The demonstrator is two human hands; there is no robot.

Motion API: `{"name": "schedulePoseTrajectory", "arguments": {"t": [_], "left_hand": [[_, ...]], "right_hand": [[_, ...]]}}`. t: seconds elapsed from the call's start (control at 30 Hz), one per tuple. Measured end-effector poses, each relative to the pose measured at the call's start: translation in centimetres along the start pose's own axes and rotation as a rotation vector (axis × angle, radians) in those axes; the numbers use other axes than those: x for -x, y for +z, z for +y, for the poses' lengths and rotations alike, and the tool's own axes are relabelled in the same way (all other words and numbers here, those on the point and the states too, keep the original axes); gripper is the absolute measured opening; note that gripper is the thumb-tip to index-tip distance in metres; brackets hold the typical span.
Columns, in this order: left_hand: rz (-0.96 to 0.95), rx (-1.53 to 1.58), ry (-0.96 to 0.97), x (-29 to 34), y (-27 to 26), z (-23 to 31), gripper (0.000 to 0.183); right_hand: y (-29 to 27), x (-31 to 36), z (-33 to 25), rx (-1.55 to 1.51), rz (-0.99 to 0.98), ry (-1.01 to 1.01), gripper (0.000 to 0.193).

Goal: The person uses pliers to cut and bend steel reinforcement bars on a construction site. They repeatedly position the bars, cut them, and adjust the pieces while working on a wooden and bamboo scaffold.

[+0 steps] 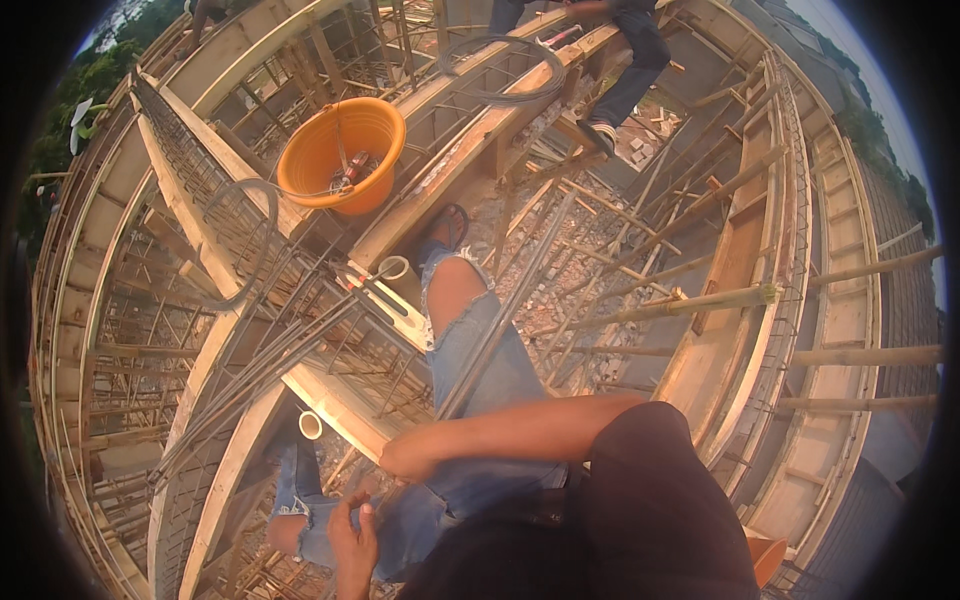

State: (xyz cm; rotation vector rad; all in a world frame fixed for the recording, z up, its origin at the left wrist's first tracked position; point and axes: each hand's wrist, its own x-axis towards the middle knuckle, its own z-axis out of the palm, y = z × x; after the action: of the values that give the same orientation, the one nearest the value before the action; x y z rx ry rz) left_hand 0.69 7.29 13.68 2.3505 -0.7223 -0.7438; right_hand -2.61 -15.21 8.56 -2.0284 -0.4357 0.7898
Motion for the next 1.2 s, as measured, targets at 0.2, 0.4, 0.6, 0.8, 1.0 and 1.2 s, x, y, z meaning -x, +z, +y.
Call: {"name": "schedulePoseTrajectory", "arguments": {"t": [0.2,0.4,0.6,0.8,1.0,1.2], "left_hand": [[-0.37,-0.279,0.006,-2.6,4.1,-1.2,0.035],[-0.255,-0.276,0.071,-2.1,5.2,-1.9,0.034],[-0.313,-0.313,0.009,-2.0,5.2,-2.8,0.032],[-0.379,-0.293,-0.095,-1.6,5.0,-3.1,0.032],[-0.425,-0.226,-0.046,-2.5,4.7,-3.0,0.035],[-0.424,-0.131,-0.088,-2.1,3.7,-2.8,0.036]], "right_hand": [[2.3,0.4,2.9,-0.112,0.047,-0.06,0.022],[1.0,0.6,2.1,-0.095,0.008,-0.015,0.026],[0.7,0.3,1.8,-0.031,0.083,0.022,0.028],[-17.3,1.3,6.4,0.146,0.931,0.109,0.023],[-34.8,1.0,19.2,0.8,0.875,0.796,0.018],[-36.4,-2.8,26.0,1.159,0.479,1.051,0.022]]}}
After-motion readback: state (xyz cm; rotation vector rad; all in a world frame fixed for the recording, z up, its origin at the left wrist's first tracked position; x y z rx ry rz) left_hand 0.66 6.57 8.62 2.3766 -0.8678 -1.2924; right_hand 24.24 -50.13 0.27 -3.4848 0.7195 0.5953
